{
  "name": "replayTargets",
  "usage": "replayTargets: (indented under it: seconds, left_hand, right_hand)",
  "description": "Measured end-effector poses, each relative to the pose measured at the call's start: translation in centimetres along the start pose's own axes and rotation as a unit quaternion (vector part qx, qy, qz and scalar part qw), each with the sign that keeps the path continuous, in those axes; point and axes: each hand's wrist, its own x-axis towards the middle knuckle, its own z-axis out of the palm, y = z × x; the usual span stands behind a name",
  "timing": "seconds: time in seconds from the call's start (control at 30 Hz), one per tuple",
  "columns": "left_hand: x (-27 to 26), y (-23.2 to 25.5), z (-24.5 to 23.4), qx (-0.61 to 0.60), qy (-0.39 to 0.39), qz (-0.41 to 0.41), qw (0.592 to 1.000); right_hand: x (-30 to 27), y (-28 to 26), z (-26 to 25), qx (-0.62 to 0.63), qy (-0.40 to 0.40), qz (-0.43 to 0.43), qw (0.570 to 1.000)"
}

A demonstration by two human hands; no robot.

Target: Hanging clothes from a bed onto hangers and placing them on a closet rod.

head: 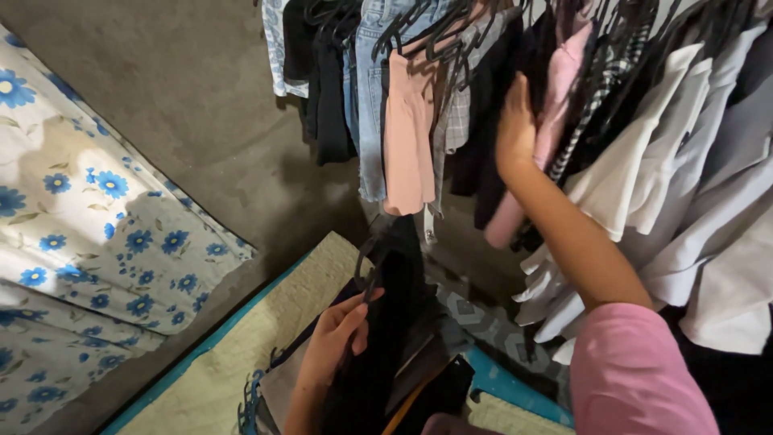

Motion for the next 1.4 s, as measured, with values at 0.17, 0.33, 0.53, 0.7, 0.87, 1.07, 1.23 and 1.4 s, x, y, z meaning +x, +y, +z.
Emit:
replayTargets:
  seconds: [0.17,0.33,0.53,0.7,0.87,1.07,1.23,1.4]
  left_hand:
    - [0.9,-0.8,-1.1,-0.023,-0.010,-0.014,1.000]
    - [0.9,-0.3,-0.7,-0.009,0.001,-0.014,1.000]
    - [0.7,-1.0,-1.4,-0.019,0.010,-0.016,1.000]
    - [0.4,-0.8,-0.9,0.021,0.019,-0.022,0.999]
    - [-0.7,0.2,-0.9,0.072,0.027,-0.021,0.997]
    - [-0.9,1.3,-0.1,0.091,0.019,-0.020,0.995]
    - [1.1,0.6,0.6,0.086,-0.026,-0.036,0.995]
    - [2.3,0.6,0.9,0.084,-0.040,-0.060,0.994]
  right_hand:
    - [-0.7,0.4,2.1,-0.016,-0.059,-0.001,0.998]
    - [-1.2,1.1,1.7,0.004,-0.088,-0.051,0.995]
    - [0.9,-1.3,5.8,0.073,-0.066,-0.050,0.994]
    - [1.7,-3.8,11.5,0.102,0.014,-0.013,0.995]
    - [0.9,-2.7,9.2,0.093,0.029,-0.035,0.995]
    - [5.0,-11.0,18.9,0.092,0.052,-0.065,0.992]
    - [2.6,-15.4,25.2,0.637,0.112,0.030,0.762]
    - [-6.5,-3.8,8.7,0.611,-0.027,-0.198,0.766]
